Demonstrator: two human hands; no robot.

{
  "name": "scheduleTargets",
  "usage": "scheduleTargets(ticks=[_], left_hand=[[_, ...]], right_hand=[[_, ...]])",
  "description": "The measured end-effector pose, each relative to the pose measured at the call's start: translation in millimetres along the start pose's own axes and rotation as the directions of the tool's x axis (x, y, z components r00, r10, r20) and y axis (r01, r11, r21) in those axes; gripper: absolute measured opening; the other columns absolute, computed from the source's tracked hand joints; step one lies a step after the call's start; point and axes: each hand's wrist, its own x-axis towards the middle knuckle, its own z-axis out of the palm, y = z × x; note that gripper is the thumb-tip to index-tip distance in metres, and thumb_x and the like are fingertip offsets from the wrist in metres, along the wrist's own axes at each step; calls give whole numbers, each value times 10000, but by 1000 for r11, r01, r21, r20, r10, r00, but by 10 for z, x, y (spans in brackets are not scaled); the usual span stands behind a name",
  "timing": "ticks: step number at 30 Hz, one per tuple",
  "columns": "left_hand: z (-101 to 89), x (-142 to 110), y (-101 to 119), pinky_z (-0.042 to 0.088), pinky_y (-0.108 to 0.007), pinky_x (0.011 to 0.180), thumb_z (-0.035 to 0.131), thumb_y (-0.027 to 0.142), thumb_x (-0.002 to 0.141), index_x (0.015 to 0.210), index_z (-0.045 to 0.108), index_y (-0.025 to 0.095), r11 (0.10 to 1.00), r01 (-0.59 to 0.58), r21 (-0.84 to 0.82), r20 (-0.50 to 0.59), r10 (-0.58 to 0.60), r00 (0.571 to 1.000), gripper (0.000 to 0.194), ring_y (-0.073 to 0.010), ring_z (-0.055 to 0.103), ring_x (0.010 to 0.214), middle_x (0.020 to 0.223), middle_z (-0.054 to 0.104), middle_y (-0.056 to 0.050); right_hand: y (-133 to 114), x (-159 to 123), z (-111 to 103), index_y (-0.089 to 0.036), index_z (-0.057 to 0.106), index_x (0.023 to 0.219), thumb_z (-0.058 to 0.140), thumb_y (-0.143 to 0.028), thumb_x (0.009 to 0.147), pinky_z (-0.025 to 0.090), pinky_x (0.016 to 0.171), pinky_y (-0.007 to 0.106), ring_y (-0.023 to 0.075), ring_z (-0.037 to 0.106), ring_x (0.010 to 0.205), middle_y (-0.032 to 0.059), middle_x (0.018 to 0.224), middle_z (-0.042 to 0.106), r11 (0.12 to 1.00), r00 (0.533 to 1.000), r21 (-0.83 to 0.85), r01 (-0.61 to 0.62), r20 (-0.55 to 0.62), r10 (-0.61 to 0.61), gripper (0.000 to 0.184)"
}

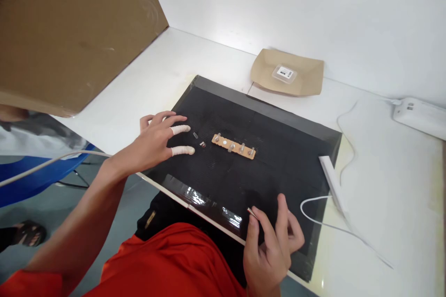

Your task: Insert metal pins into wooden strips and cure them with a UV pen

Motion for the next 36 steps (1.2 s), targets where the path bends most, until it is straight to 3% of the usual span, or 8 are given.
scheduleTargets(ticks=[6,15,22,28,33,36], left_hand=[[82,54,64,343,-583,1091,612,467,1058,1158,797,244,985,148,-89,-75,-155,985,306,-361,540,1323,1356,711,-123],[325,107,262,308,-623,1063,691,495,1003,900,829,235,964,248,-96,-282,-265,922,312,-373,555,1270,1215,744,-125],[353,146,271,306,-641,1038,730,491,973,978,819,229,949,273,-159,-277,-309,910,277,-383,551,1242,1244,727,-136],[389,195,252,315,-664,1037,721,520,968,859,823,222,942,278,-190,-306,-326,895,334,-378,562,1195,1172,727,-134],[361,170,236,305,-716,1053,755,362,961,749,800,220,929,297,-221,-272,-351,896,259,-395,577,1230,1207,748,-116],[344,94,233,320,-704,1053,735,281,970,780,796,219,958,238,-162,-325,-280,903,209,-390,578,1264,1228,761,-113]], right_hand=[[7,6,-5,-199,772,1040,680,-202,992,437,960,485,341,578,1280,130,1625,536,1000,1000,-9,11,8,-11,104],[17,-13,4,-210,791,1021,678,-233,991,439,957,501,343,569,1270,139,1599,565,999,1000,-24,-30,7,30,120],[21,-14,14,-208,792,1032,680,-234,987,453,987,521,341,576,1280,141,1596,566,998,999,-43,-36,1,36,123],[31,-27,25,-212,794,1011,678,-253,988,459,975,521,341,575,1275,138,1586,578,996,998,-57,-65,-27,64,125],[51,-50,50,-216,797,1009,666,-295,997,464,993,538,350,564,1285,130,1579,588,992,993,-69,-103,-62,99,154],[71,-60,72,-219,800,1003,660,-323,1000,461,1001,540,349,548,1295,129,1581,585,990,991,-84,-117,-78,111,175]])
